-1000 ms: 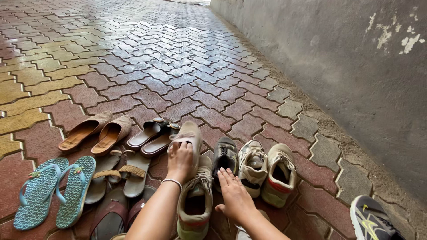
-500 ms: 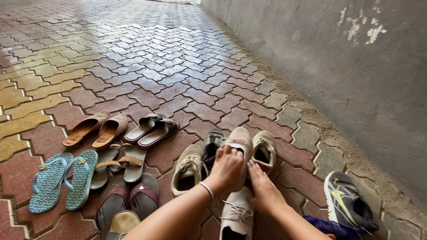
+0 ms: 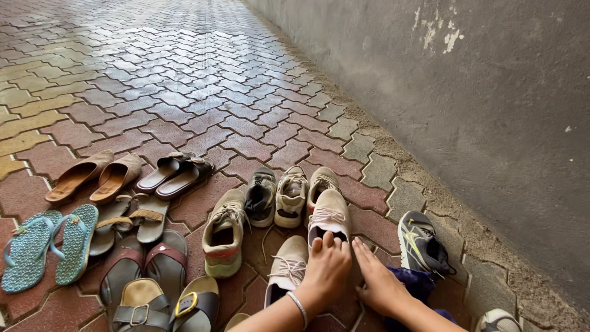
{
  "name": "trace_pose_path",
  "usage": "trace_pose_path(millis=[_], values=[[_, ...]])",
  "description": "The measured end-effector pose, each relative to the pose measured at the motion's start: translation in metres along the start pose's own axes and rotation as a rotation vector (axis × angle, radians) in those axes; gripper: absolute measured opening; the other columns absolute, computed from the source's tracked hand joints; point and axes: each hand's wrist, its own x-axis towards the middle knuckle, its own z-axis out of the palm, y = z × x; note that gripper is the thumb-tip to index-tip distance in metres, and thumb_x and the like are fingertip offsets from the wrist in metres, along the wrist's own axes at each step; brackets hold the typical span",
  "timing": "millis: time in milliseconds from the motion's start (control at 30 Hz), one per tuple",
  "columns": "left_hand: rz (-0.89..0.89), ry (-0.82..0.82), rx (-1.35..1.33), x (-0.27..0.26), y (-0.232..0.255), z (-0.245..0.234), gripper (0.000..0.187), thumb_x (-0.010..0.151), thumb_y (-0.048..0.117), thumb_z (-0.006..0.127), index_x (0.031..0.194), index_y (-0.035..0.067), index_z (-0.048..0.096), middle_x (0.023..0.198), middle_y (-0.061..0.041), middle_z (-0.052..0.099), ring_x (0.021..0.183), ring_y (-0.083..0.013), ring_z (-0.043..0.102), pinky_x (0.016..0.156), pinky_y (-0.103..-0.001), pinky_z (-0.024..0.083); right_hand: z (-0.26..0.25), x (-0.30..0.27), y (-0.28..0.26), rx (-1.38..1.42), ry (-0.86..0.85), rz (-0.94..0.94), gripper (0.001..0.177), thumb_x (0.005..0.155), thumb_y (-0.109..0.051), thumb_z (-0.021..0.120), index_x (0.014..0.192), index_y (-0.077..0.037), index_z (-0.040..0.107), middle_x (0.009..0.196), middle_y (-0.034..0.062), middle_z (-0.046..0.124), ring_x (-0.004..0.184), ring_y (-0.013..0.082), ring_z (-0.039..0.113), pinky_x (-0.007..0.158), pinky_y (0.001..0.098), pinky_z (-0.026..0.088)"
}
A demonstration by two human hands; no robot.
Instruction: The person wipes several pairs of shoes with a cloth, then places them on a metal shoe rack. The person handles sneakers and sandals, wiping them individually and arranging them on the rack.
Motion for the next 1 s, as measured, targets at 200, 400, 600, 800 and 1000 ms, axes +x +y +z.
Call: trace_pose_path(millis=[200,400,600,800,1000], values=[[0.021,0.034,0.122,-0.036,0.035,0.039,0.027,0.083,0.018,0.072,0.105,0.003,0.068,0.1,-0.01,0.064,0.109,-0.0281,0.052,0.091,-0.04,0.035,0.043,-0.019,0.032,0.123,0.036,-0.052,0.108,0.071,0.002,0.072,0.158,-0.001,0.01,0.169,0.0209,0.01,0.153,0.0311,0.014,0.122,0.0348,0.024],[0.067,-0.146,-0.01,-0.075,0.051,0.075,0.029,0.071,0.015,0.069,0.096,0.002,0.066,0.095,-0.012,0.064,0.107,-0.0296,0.053,0.086,-0.038,0.035,0.084,-0.025,0.056,0.125,0.099,-0.102,0.096,0.069,0.017,0.052,0.158,0.0,0.019,0.166,0.0221,0.02,0.154,0.0326,0.021,0.122,0.0365,0.027],[0.003,-0.112,0.068,-0.099,0.046,0.102,0.019,0.077,0.016,0.07,0.092,0.004,0.066,0.092,-0.01,0.064,0.107,-0.027,0.054,0.086,-0.038,0.035,0.081,-0.029,0.069,-0.042,0.092,0.047,0.096,0.067,0.016,0.053,0.155,0.0,0.018,0.166,0.0171,0.018,0.155,0.031,0.017,0.124,0.0367,0.02],[0.044,-0.141,0.093,-0.111,0.03,0.103,0.017,0.086,0.013,0.065,0.099,0.001,0.066,0.096,-0.01,0.064,0.105,-0.0246,0.053,0.084,-0.035,0.039,0.044,-0.034,0.077,-0.281,-0.119,0.319,0.111,0.078,-0.021,0.084,0.16,-0.01,0.009,0.171,0.0101,0.011,0.157,0.0282,0.01,0.128,0.0398,0.015],[0.027,-0.138,0.034,-0.116,0.028,0.072,0.028,0.087,0.017,0.068,0.112,0.005,0.067,0.117,-0.012,0.058,0.111,-0.0269,0.05,0.093,-0.038,0.04,0.033,-0.04,0.085,-0.34,-0.303,0.384,0.126,0.069,-0.035,0.096,0.16,-0.022,0.01,0.168,0.0065,0.019,0.156,0.0272,0.021,0.128,0.0407,0.022]])
